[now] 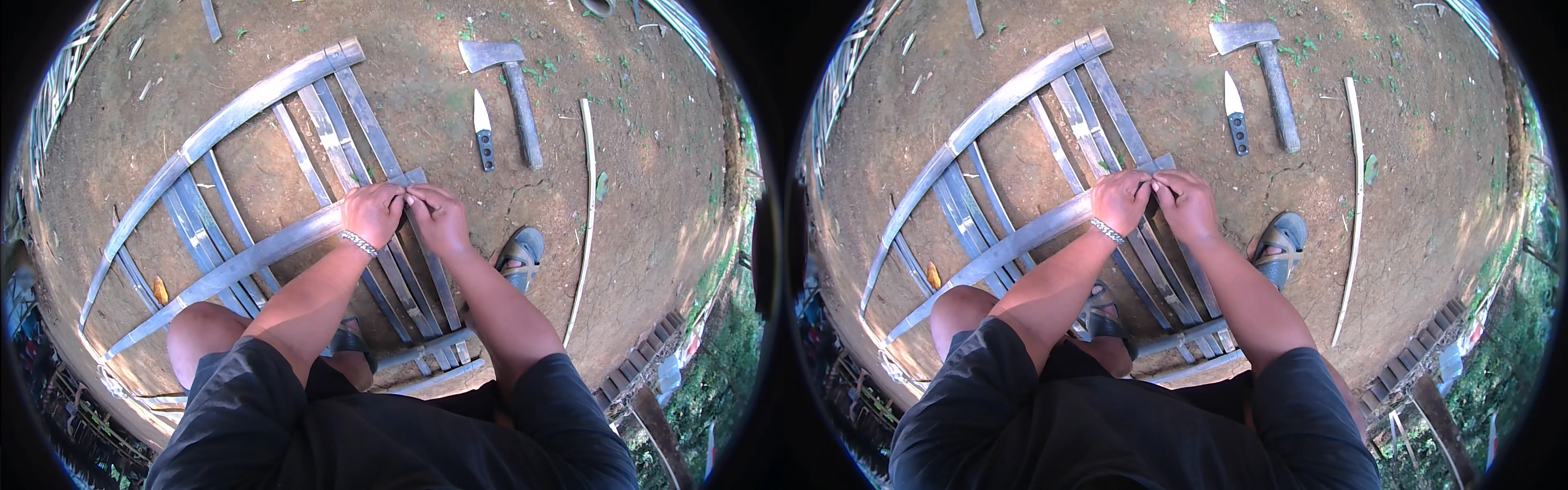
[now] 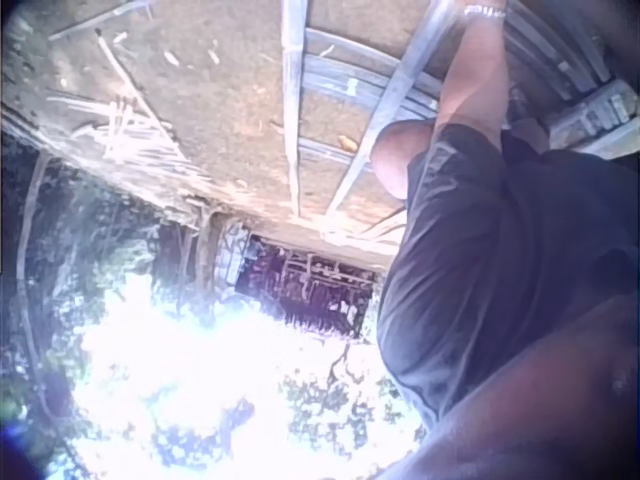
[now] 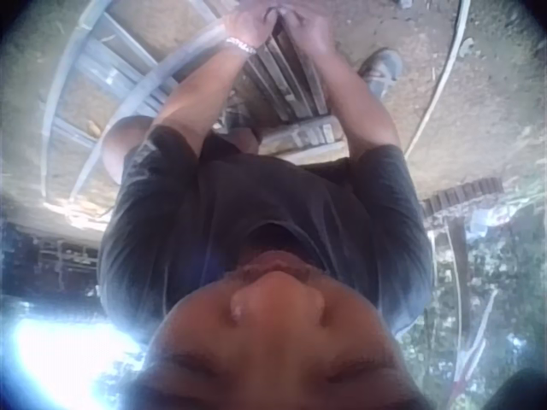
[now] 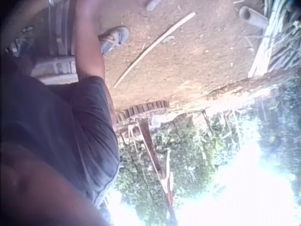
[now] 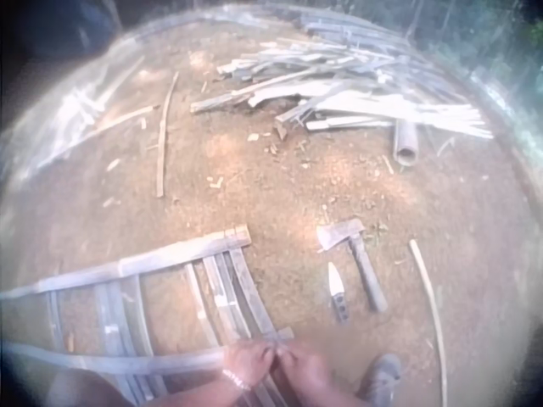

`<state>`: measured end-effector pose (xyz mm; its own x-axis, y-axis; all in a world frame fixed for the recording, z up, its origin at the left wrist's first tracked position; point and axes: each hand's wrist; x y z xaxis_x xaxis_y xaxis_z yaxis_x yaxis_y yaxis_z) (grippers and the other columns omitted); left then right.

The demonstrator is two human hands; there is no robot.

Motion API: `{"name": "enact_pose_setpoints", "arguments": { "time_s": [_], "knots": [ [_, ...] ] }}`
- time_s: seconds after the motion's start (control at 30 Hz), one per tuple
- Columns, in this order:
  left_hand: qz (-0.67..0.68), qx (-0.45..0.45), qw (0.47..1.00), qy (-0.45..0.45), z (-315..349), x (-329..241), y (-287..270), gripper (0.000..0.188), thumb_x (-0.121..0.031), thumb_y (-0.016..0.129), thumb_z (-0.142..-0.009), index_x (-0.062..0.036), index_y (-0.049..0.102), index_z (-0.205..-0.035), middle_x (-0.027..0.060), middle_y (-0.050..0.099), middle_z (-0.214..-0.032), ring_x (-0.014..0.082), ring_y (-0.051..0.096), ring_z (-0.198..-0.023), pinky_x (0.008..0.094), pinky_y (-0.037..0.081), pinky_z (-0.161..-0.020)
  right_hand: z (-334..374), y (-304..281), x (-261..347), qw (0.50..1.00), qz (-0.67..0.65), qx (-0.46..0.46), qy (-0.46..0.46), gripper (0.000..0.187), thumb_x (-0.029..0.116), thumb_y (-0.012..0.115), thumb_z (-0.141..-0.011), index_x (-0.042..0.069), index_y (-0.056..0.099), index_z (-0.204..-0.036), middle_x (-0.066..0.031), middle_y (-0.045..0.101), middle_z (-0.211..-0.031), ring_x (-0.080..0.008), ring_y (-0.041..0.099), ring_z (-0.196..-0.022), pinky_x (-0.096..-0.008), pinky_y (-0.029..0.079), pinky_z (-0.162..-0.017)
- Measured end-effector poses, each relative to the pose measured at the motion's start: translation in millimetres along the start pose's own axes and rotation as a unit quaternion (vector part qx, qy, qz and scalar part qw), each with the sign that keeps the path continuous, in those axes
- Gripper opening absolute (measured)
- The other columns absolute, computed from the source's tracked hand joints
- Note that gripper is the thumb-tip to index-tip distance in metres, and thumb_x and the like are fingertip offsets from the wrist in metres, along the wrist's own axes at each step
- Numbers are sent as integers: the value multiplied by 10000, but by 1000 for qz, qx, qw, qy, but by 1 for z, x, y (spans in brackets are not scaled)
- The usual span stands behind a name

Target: The person constructs a bamboo structure by securing bamboo slats to a larger bamboo frame. They use a small knife and a hand axe to shape and wedge pieces into place, and use their hands to position and secure the slats.

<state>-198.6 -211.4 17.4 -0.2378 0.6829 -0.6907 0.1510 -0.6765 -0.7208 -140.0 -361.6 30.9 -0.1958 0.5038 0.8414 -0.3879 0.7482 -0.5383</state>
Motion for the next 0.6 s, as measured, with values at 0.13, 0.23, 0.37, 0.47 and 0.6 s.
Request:
{"name": "enact_pose_setpoints", "arguments": {
  "time_s": [0.13, 0.23, 0.37, 0.47, 0.6],
  "knots": [
    [23, -26, 999, 27, 2, 1, -1, 86, -180, 722, -879, -124, 761, -827, 55, 757, -833, 275, 715, -767, 419, 530, -716, -1, -25, -16, 982, 32, -144, 116, 249, 136, 766, -892, 53, 766, -1126, -171, 727, -1134, -323, 680, -1078, -415, 516, -975],
    [27, -44, 998, 36, 1, 3, 1, 99, -184, 728, -883, -120, 759, -814, 55, 755, -817, 274, 714, -753, 412, 527, -701, -27, -64, -37, 932, 280, -198, 116, 435, 208, 769, -901, 112, 685, -1317, -177, 603, -1359, -325, 529, -1307, -489, 397, -1107],
    [31, -38, 998, 30, 4, 7, 3, 82, -161, 708, -873, -125, 750, -813, 31, 757, -835, 244, 718, -791, 402, 507, -717, -73, -105, -50, 871, 420, -156, 199, 633, 291, 763, -902, 138, 529, -1470, -203, 559, -1389, -397, 522, -1317, -516, 414, -1097],
    [28, -31, 999, 25, 3, 6, 3, 86, -153, 702, -874, -119, 746, -809, 33, 755, -831, 246, 717, -790, 406, 504, -714, -100, -126, -46, 887, 394, -78, 226, 651, 288, 728, -923, 97, 472, -1489, -249, 563, -1364, -451, 565, -1260, -518, 461, -1063],
    [40, -44, 998, 32, 2, 5, 5, 87, -154, 708, -869, -118, 737, -796, 38, 749, -821, 253, 714, -779, 412, 505, -710, -121, -136, -56, 875, 434, 9, 214, 562, 233, 675, -942, -1, 458, -1405, -323, 568, -1316, -478, 616, -1181, -522, 515, -1011]
  ]
}}
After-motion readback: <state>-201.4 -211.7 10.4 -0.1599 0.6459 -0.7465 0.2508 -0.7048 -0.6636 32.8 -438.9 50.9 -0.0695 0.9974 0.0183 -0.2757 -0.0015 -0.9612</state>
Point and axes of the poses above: each hand's wrist, its own z-axis away from the middle knuckle, its own y-axis out of the palm, x = y × z
